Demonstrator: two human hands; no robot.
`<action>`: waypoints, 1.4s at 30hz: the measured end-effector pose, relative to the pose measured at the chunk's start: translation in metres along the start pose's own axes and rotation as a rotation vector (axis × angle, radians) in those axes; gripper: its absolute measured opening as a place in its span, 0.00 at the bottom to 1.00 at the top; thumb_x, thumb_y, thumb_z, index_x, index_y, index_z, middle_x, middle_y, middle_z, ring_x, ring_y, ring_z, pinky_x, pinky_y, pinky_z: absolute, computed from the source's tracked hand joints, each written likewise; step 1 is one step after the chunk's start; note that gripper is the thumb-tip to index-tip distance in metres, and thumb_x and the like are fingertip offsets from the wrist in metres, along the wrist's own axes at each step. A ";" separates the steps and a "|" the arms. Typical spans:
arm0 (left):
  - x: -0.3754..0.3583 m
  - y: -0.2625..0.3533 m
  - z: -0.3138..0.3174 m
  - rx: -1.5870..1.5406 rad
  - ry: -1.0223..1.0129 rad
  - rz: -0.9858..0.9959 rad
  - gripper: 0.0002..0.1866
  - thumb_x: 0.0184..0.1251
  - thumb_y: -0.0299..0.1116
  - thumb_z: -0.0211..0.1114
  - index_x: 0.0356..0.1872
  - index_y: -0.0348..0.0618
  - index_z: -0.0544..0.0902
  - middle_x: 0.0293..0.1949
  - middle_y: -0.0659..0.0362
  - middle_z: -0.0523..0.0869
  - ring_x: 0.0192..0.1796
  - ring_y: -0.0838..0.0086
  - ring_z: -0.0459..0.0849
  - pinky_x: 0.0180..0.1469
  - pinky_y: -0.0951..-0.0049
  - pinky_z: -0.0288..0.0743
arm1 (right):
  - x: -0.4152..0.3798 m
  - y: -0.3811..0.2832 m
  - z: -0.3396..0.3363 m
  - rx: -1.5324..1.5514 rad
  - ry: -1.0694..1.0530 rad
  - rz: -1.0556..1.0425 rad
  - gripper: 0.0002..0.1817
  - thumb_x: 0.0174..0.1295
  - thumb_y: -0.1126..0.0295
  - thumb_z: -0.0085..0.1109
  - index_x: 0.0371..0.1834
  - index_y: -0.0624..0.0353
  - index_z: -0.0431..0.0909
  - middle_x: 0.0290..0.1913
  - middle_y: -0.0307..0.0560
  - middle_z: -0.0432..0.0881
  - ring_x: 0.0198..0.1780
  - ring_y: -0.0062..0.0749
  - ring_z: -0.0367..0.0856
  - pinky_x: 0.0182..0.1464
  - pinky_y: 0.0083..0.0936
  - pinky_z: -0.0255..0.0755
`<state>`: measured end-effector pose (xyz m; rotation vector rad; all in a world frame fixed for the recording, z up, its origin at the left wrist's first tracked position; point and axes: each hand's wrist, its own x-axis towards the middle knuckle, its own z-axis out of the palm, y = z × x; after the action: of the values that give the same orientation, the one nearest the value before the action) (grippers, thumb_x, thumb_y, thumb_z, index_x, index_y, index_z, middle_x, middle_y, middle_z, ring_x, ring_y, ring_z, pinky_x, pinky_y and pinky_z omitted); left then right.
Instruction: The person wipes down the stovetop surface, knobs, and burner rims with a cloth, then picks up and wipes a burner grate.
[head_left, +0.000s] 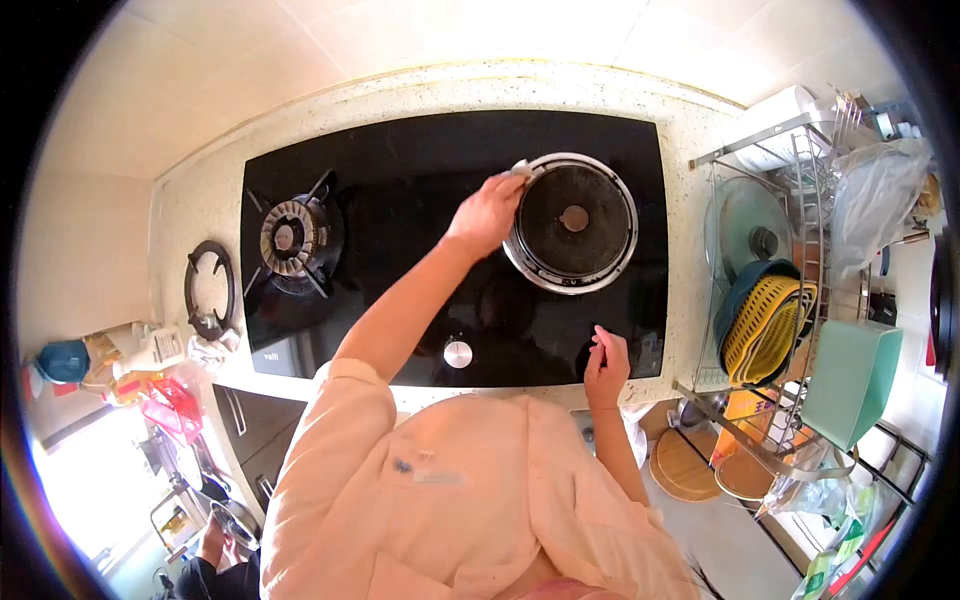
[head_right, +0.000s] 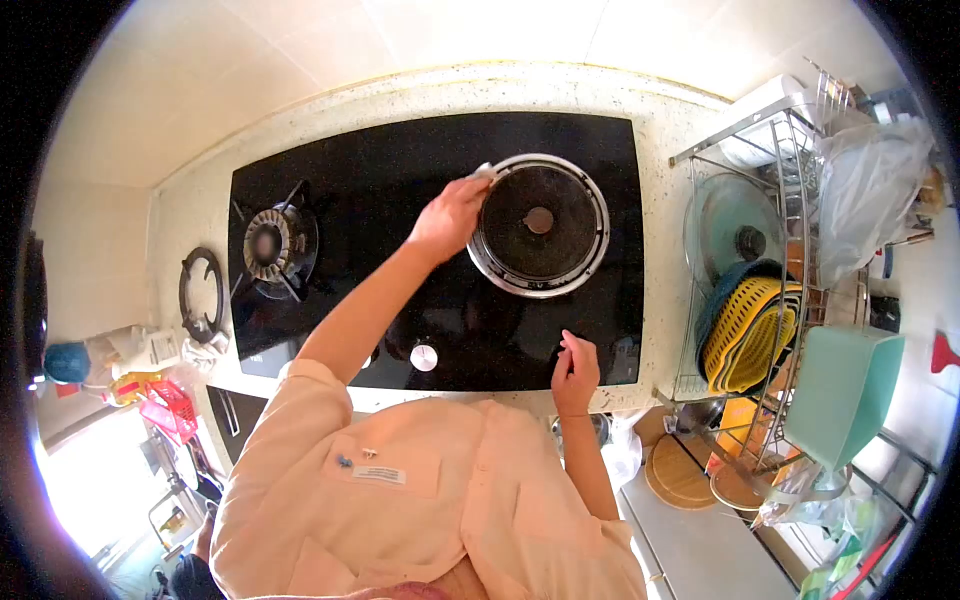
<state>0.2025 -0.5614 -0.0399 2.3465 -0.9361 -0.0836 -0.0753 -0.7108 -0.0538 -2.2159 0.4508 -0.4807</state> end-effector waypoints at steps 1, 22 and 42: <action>-0.007 0.008 -0.001 -0.024 -0.026 -0.128 0.12 0.60 0.25 0.57 0.44 0.37 0.80 0.52 0.52 0.77 0.53 0.58 0.76 0.56 0.63 0.74 | 0.002 0.002 0.002 -0.022 0.022 -0.053 0.15 0.61 0.82 0.49 0.49 0.60 0.77 0.38 0.51 0.80 0.34 0.36 0.80 0.36 0.24 0.75; 0.052 -0.033 0.005 -0.225 -0.007 -0.040 0.06 0.49 0.20 0.63 0.30 0.40 0.81 0.34 0.54 0.79 0.43 0.59 0.80 0.46 0.65 0.75 | 0.003 0.002 0.006 -0.097 0.049 -0.112 0.16 0.52 0.84 0.52 0.42 0.59 0.80 0.37 0.49 0.80 0.36 0.41 0.79 0.37 0.29 0.75; 0.180 0.003 0.038 -0.203 -0.474 0.529 0.09 0.48 0.24 0.66 0.32 0.47 0.79 0.36 0.58 0.78 0.42 0.60 0.79 0.42 0.62 0.74 | 0.001 0.005 0.006 -0.086 0.083 -0.066 0.17 0.47 0.83 0.55 0.41 0.58 0.81 0.34 0.47 0.80 0.34 0.40 0.80 0.35 0.30 0.78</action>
<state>0.3256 -0.6987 -0.0408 1.8536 -1.6619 -0.5082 -0.0721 -0.7103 -0.0613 -2.3055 0.4504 -0.6009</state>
